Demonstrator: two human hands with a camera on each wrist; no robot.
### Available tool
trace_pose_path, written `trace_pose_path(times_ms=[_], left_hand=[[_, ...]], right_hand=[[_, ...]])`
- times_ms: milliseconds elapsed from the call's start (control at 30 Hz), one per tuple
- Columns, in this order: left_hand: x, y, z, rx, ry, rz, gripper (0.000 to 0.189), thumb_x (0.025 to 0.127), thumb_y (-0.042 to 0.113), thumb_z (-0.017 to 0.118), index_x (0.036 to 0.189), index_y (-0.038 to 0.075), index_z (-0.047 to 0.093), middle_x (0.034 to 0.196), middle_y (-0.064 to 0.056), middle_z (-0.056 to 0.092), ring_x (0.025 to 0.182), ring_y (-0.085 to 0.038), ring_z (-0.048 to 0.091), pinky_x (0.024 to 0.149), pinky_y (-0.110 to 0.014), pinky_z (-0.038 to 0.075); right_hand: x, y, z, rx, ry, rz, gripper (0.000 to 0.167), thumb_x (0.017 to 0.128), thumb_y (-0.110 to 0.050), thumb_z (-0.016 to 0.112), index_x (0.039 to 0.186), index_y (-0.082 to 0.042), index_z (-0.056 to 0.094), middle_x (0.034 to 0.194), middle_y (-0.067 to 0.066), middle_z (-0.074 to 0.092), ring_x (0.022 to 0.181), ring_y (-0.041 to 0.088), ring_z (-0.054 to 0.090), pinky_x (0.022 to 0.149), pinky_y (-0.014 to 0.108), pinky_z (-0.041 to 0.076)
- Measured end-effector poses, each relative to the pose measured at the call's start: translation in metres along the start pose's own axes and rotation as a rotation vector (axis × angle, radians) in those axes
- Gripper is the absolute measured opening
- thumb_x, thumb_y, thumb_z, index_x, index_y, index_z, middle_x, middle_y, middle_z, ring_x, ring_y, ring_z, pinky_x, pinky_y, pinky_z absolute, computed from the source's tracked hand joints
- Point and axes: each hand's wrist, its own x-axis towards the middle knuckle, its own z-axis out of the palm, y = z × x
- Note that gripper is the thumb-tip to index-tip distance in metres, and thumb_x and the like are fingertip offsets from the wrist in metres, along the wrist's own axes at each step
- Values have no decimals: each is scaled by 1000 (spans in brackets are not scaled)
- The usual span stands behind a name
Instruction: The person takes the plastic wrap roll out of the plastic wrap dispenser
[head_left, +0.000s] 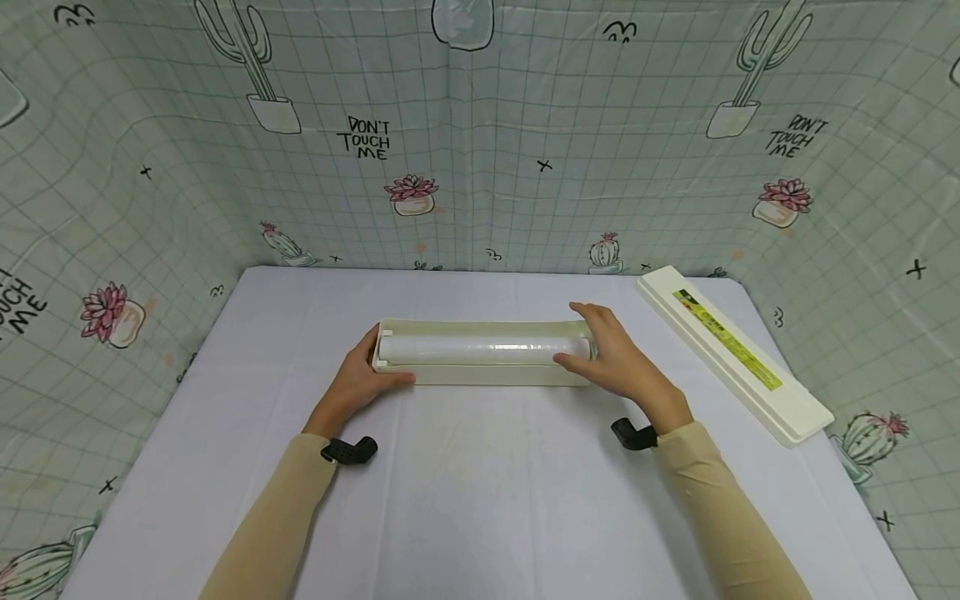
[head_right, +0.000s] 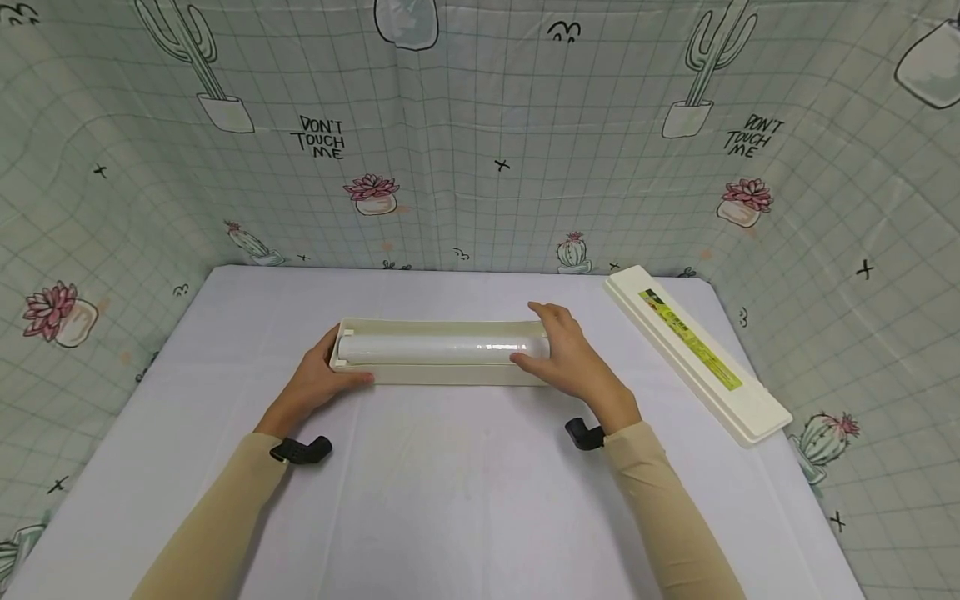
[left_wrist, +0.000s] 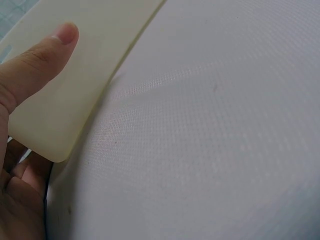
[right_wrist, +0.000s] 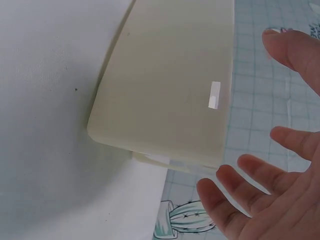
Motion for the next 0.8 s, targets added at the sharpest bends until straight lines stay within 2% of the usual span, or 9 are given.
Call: trace_pose_path(times_ms=[800], left_hand=[[0,0,0,13,5,2,109,80,25,92,165,20,23,150,-14,49,129,-33,51,112,-52,38]], right_hand=[[4,0,4,-32,-5,-10,89,94,-44,74,161,-6,29,159,28,31,145,44,34,115,65,33]])
